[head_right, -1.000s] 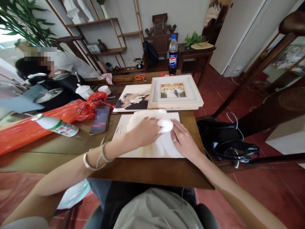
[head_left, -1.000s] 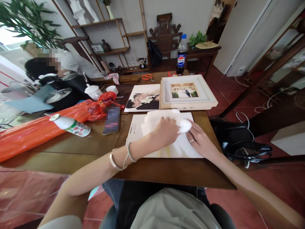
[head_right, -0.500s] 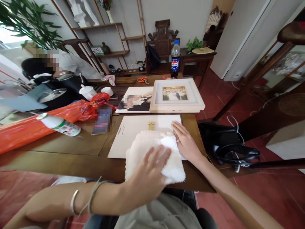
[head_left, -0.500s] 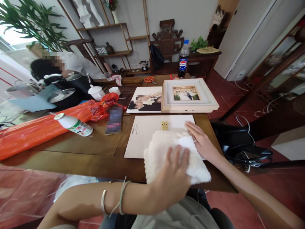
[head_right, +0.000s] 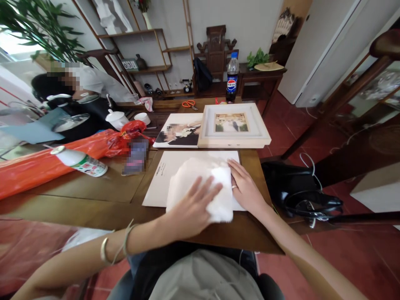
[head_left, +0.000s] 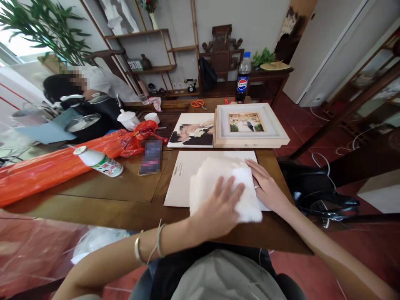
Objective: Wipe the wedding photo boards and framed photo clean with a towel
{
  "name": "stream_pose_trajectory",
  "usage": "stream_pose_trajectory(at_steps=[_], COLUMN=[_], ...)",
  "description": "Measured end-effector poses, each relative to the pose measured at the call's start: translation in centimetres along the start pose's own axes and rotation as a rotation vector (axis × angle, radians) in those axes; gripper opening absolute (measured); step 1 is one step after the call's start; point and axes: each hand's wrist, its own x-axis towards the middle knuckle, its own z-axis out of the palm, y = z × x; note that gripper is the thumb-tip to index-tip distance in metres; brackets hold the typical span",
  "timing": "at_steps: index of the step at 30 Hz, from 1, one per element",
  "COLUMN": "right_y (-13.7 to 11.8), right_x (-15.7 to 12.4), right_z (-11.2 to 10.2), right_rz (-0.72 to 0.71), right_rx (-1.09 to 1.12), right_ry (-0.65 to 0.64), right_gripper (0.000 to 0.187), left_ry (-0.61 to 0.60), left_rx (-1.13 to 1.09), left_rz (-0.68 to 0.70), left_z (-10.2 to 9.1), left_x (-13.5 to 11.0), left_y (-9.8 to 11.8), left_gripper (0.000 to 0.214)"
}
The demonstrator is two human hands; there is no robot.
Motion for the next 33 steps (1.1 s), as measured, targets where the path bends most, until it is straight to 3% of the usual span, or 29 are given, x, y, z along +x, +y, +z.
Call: stream_pose_trajectory(at_steps=[3, 5, 11, 14, 17, 23, 26, 29, 33], right_y=[-0.1, -0.1, -0.4, -0.4, -0.4, -0.5, -0.6, -0.6, -0.5], right_x=[0.0, 0.1, 0.2, 0.2, 0.1, 0.2, 0.2, 0.2, 0.2], right_z=[-0.1, -0.1, 0.0, 0.0, 0.1, 0.0, -0.1, -0.1, -0.1], right_rz=[0.001, 0.005, 0.026, 0.019, 0.024, 0.038, 0.042, 0.044, 0.034], right_rx=[0.007, 0.006, -0.026, -0.028, -0.033, -0.05, -0.043, -0.039, -0.034], right_ry=[-0.003, -0.002, 0.009, 0.026, 0.032, 0.008, 0.006, 0.012, 0.017], right_gripper=[0.053, 0.051, 0.047, 0.047, 0.046, 0.045, 0.046, 0.046, 0.046], left_ry=[0.047, 0.029, -0.018, 0.004, -0.012, -0.005, -0.01, -0.036, -0.039], left_rx=[-0.068, -0.136, -0.198, -0.165, -0.124, -0.138, -0.176, -0.22, -0.179], left_rz=[0.054, 0.072, -0.108, -0.138, -0.135, -0.063, -0.002, -0.011, -0.153], left_z=[-0.5, -1.2, -2.3, -1.9, -1.5, -1.6, -2.0, -2.7, -2.7], left_x=[-2.3, -3.1, -2.4, -1.7, -1.6, -4.4, -5.9, -6.2, -5.3], left_y=[2.2, 1.7, -5.9, -8.2, -7.5, -0.8, 0.7, -0.8, -5.5], left_gripper=[0.016, 0.019, 0.034, 0.034, 0.031, 0.025, 0.02, 0.018, 0.025])
